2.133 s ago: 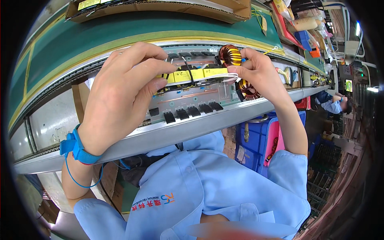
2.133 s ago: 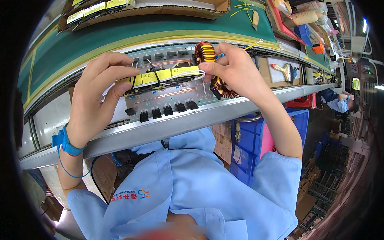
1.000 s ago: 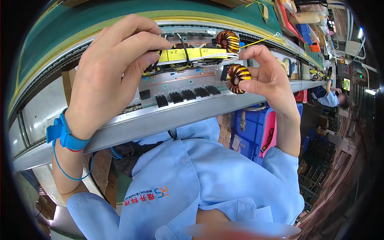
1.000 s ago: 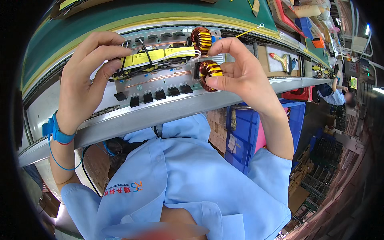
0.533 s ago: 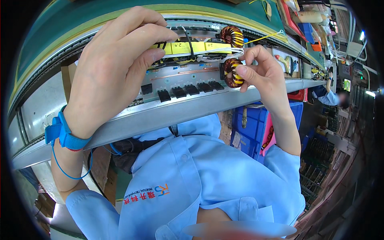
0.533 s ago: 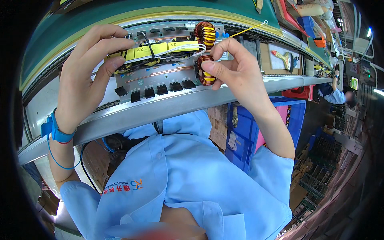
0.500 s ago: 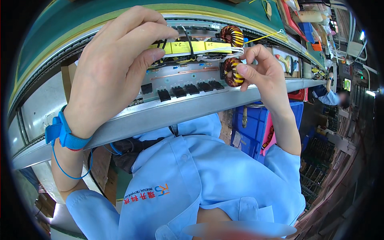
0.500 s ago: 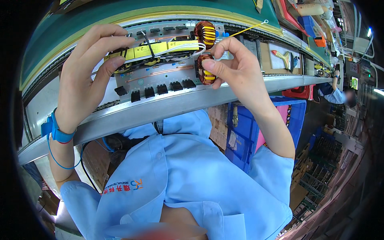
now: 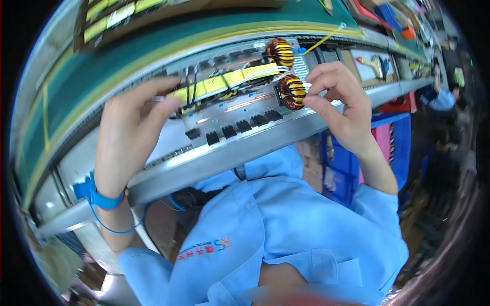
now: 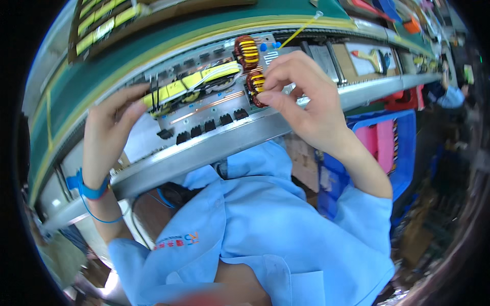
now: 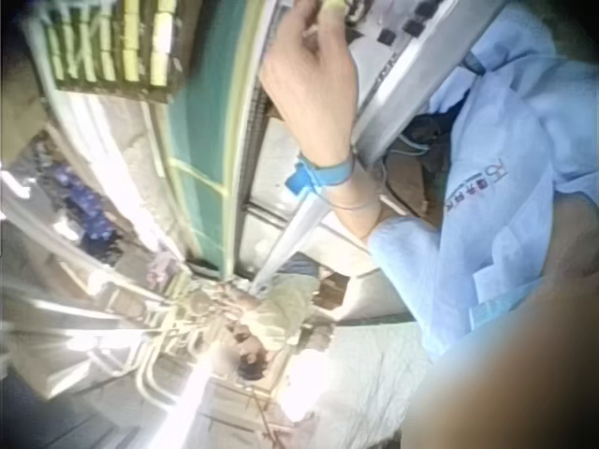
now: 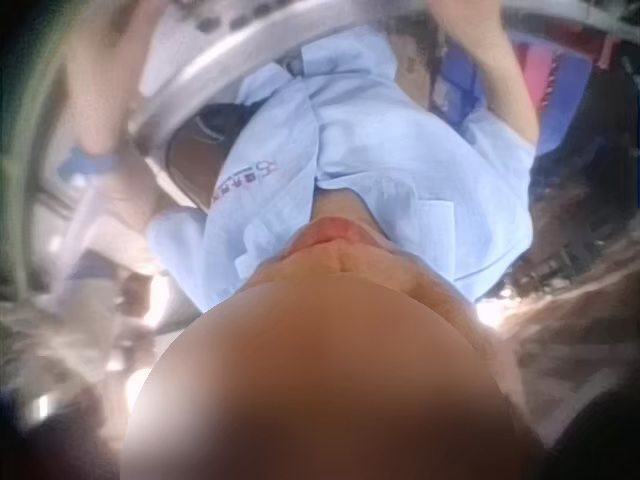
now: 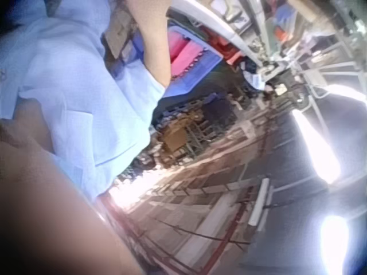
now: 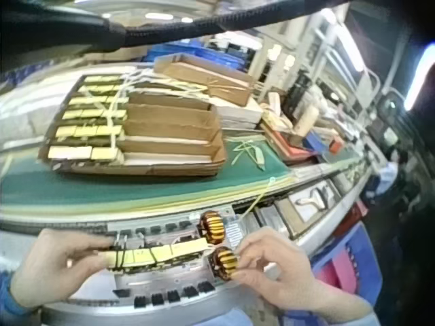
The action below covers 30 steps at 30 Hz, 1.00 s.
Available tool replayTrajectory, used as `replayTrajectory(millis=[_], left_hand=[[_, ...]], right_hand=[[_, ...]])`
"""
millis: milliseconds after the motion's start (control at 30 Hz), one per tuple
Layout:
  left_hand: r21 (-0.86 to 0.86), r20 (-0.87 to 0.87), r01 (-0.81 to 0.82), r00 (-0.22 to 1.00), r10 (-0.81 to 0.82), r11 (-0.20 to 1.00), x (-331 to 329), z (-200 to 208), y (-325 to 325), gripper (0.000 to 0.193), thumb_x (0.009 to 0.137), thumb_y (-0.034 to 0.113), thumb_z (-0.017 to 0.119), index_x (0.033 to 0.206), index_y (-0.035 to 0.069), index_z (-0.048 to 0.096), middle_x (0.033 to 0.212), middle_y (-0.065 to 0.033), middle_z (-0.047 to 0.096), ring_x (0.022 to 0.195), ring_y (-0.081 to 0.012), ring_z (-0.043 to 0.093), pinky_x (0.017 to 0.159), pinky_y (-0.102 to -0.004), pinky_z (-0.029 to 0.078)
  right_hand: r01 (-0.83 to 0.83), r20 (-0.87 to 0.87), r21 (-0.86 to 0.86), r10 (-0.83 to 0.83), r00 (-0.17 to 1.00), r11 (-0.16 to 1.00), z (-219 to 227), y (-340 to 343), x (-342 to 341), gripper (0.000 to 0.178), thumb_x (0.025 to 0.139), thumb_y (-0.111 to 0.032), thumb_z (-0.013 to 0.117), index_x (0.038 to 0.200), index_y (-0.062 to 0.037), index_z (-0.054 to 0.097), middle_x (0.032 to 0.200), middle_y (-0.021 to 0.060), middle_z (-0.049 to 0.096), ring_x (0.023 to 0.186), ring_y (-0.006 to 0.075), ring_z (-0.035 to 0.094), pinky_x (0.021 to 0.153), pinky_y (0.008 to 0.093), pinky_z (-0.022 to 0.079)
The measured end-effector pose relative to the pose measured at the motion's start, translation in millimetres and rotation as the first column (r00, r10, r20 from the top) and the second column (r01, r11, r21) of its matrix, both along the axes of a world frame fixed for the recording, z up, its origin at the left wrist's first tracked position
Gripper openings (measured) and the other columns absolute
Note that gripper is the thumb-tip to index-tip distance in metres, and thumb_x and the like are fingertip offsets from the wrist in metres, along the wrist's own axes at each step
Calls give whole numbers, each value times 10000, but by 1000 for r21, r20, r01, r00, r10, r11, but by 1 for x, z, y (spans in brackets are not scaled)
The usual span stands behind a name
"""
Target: Assemble electronic components, including transformers and coils, onto a mounting plate or circuit board.
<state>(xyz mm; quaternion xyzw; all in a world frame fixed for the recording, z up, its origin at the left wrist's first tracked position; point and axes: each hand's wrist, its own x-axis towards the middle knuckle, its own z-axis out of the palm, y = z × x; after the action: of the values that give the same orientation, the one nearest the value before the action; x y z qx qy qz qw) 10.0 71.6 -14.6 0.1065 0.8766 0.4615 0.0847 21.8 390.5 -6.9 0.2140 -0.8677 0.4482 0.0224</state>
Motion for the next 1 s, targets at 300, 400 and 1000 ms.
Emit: replayTrajectory(millis=[300,400,1000], left_hand=[[330,220,149,948,-229,932,-5,-7,-8,848,849,429,720,1421,-90,369,1464,-212,411,1298,-315,472,1061,-454,415],[369,192,208,937,-293,906,-14,-13,22,860,853,413,720,1441,-82,334,1486,-218,376,1324,-336,443,1077,-476,392],[461,152,398,845,-512,793,-40,-20,167,879,848,315,733,1509,6,243,1527,-189,297,1413,-325,319,1145,-428,276]], right_hand=[[25,-622,38,4,783,999,-37,-20,21,80,756,-127,624,832,-106,625,970,41,618,781,187,648,564,303,530],[63,-650,-20,-61,757,998,-45,-29,33,90,749,-131,606,835,-106,611,931,25,601,716,188,630,533,302,517],[352,-365,576,-153,919,738,-55,37,54,135,818,-173,547,937,-116,571,837,-6,606,676,177,647,501,314,510]])
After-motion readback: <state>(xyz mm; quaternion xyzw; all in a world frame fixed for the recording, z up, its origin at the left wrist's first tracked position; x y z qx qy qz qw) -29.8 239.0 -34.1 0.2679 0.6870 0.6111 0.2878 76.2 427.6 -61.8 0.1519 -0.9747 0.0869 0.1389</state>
